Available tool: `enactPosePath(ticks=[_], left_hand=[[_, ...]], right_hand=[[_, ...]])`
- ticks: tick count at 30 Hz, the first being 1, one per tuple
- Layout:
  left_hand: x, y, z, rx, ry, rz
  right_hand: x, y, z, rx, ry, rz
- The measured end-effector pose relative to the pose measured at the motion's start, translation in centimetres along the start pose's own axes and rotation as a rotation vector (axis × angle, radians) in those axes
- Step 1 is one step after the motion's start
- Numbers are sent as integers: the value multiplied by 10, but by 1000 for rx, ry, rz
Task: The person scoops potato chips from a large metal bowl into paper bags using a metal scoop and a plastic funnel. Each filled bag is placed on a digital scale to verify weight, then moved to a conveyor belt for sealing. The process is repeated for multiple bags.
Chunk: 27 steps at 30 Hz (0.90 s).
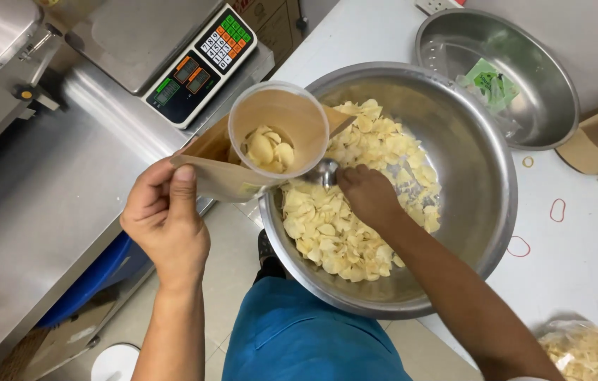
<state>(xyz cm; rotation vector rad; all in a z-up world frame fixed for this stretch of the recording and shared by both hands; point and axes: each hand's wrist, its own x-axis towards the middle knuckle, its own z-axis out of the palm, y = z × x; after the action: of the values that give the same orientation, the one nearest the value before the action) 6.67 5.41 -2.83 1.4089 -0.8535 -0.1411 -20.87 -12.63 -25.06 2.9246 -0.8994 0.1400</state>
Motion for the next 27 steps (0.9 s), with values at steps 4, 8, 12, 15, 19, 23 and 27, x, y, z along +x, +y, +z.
enactPosePath(ticks=[4, 8, 12, 15, 19, 23, 27], left_hand=[[-1, 10, 8, -73, 17, 15], [2, 18, 14, -138, 37, 9], [3, 14, 16, -149, 23, -10], [2, 9, 17, -215, -29, -39], [-1, 1, 19, -162, -20, -65], [-3, -4, 9, 10, 36, -114], [-3, -10, 7, -2, 77, -118]], right_hand=[[-39, 6, -29, -15, -72, -247], [-95, 35, -81, 9, -331, -228], [-96, 78, -118, -54, -481, 52], [-59, 96, -102, 48, -674, 469], [-19, 92, -29, 147, -421, 452], [0, 38, -78, 279, -672, 366], [-51, 58, -83, 192, -489, 66]])
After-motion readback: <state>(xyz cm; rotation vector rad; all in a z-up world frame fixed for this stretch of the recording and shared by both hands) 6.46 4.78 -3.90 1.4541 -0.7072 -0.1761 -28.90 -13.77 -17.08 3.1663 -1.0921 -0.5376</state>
